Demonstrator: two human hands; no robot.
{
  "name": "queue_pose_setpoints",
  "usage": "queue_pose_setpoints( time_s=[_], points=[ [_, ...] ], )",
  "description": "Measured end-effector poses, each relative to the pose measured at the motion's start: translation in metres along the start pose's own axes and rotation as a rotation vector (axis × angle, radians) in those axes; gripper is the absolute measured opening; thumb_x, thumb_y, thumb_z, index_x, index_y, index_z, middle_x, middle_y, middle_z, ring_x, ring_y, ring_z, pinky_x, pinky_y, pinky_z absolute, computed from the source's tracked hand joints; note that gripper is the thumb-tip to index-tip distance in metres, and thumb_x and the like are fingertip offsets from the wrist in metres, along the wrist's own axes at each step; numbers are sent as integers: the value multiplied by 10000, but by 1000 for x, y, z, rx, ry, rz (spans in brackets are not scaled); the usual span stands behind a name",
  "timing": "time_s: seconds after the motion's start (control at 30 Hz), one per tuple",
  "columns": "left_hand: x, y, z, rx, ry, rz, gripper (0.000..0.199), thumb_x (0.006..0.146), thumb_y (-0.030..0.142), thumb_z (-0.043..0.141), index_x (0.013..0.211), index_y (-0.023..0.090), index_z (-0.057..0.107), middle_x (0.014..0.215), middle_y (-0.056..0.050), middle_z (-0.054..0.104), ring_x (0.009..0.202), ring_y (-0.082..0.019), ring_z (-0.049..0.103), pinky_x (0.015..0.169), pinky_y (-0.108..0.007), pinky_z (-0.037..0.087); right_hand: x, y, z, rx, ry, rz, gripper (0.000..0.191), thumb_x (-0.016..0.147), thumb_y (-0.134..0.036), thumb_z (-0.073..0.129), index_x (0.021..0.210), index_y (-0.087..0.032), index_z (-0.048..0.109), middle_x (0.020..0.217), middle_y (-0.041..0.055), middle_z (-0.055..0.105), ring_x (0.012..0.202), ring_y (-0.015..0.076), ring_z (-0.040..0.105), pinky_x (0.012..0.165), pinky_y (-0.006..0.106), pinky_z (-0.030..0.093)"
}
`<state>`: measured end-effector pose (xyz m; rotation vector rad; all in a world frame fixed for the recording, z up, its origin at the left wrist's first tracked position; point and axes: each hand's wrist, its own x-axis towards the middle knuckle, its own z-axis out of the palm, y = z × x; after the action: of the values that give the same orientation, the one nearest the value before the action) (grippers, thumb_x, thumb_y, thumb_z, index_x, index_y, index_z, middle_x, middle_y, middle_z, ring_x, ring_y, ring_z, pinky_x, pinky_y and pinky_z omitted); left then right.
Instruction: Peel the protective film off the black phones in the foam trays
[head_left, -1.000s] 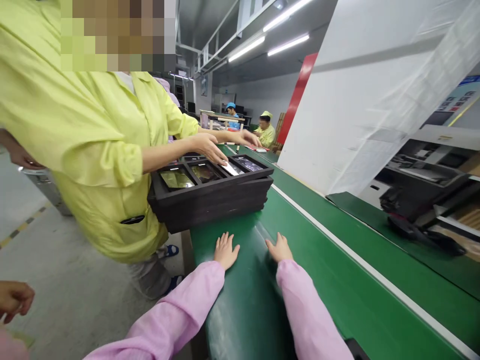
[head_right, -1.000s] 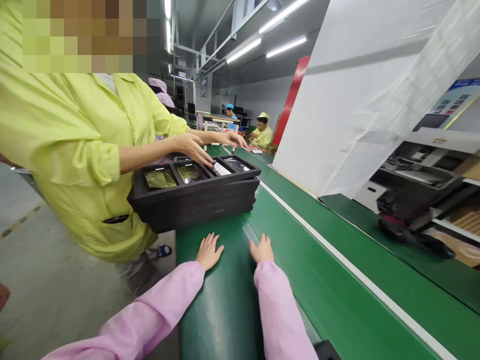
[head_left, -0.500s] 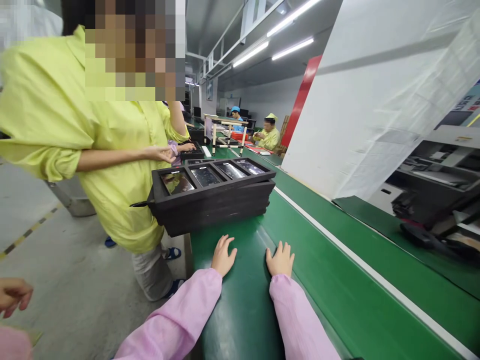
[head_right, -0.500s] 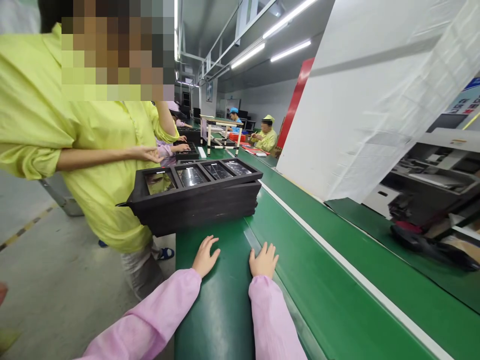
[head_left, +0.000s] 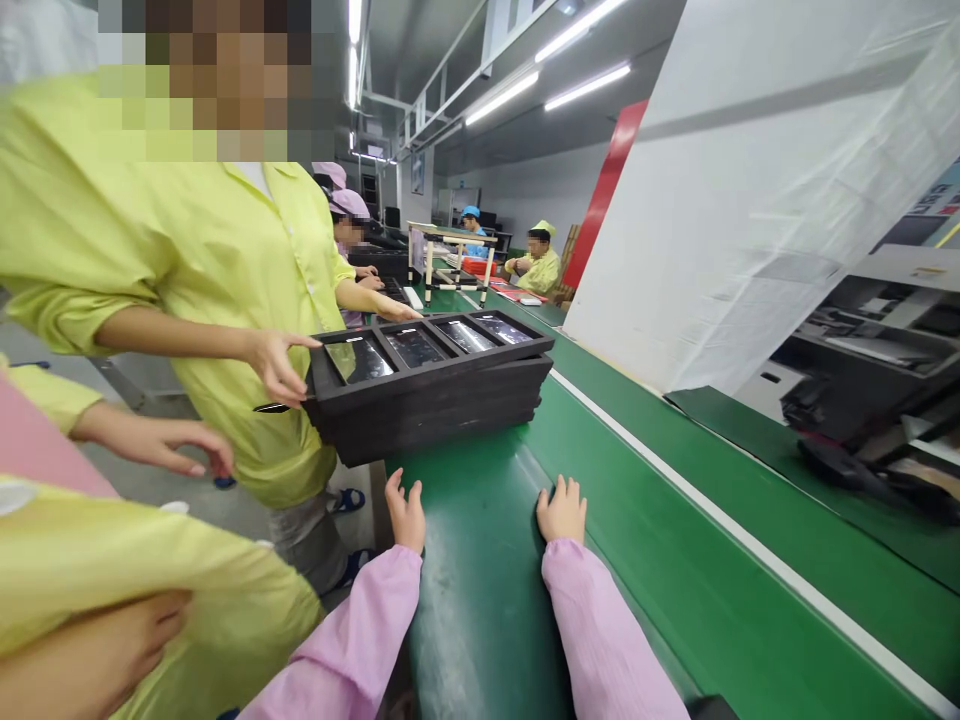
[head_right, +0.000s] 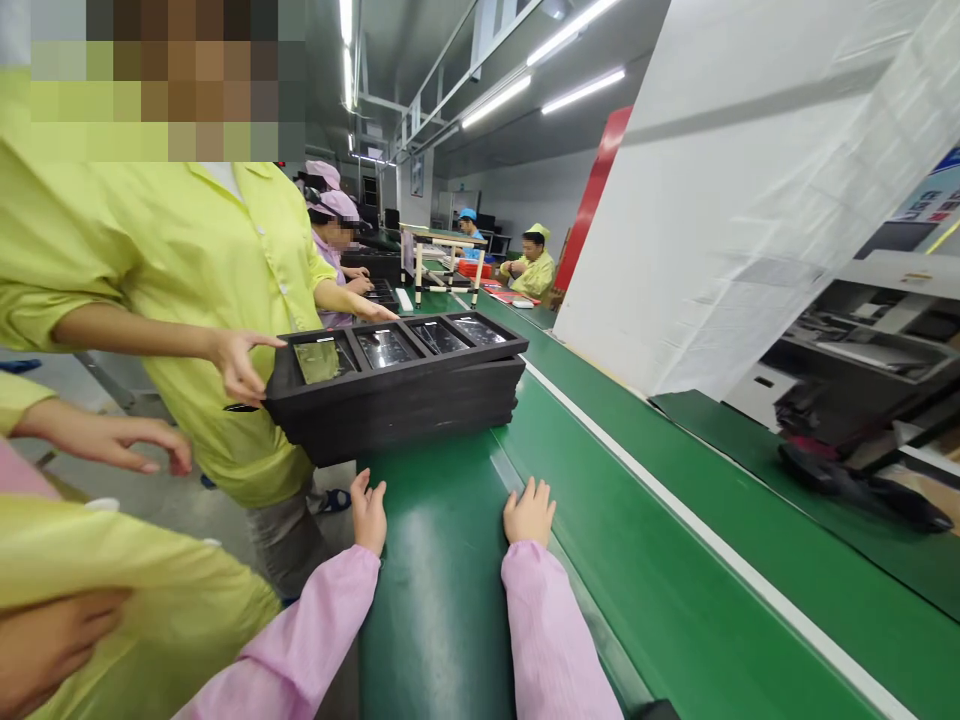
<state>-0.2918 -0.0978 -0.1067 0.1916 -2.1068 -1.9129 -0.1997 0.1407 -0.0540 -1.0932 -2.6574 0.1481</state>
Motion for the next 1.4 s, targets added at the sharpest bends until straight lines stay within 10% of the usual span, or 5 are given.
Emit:
queue_pose_setpoints(
  time_s=[0.4,0.7,1.07,1.2,1.4],
  points=[
    [-15,22,5,423,-422,315,324,784,247,650,1106,211,644,1383,-118,574,1380,-309,444,1195,-510,292,-1,0,2,57,14,-49,557,929,-175,315,1454,-13,408,1515,200,373,1459,296,277,1189,463,216],
    [-18,36,-1,716,-607,413,361,919,284,485,1243,183,608,1450,-134,524,1410,-293,417,1205,-521,274,4,5,5,144,-19,-89,472,953,-155,337,1384,-49,497,1434,215,456,1367,294,414,1178,468,220],
    [-143,43,-20,473,-1033,587,531,843,323,558,1348,158,558,1506,-174,447,1422,-335,393,1190,-570,294,-11,23,13,436,-78,-154,307,945,-277,597,1223,-148,606,1379,110,531,1307,252,483,1115,515,375],
    [-115,40,-30,11,-772,345,281,810,347,585,1050,258,702,1149,-76,717,1117,-262,655,1032,-449,502,-5,35,9,587,-71,-84,262,947,-291,599,1164,-147,629,1256,95,609,1181,217,577,1042,469,462],
    [35,38,-56,-118,138,106,286,815,362,431,1021,175,494,1051,-101,569,1072,-262,562,1033,-520,417,60,34,-3,805,-43,70,265,955,-341,589,1110,-128,625,1070,72,648,958,169,640,877,385,550]
  ],
)
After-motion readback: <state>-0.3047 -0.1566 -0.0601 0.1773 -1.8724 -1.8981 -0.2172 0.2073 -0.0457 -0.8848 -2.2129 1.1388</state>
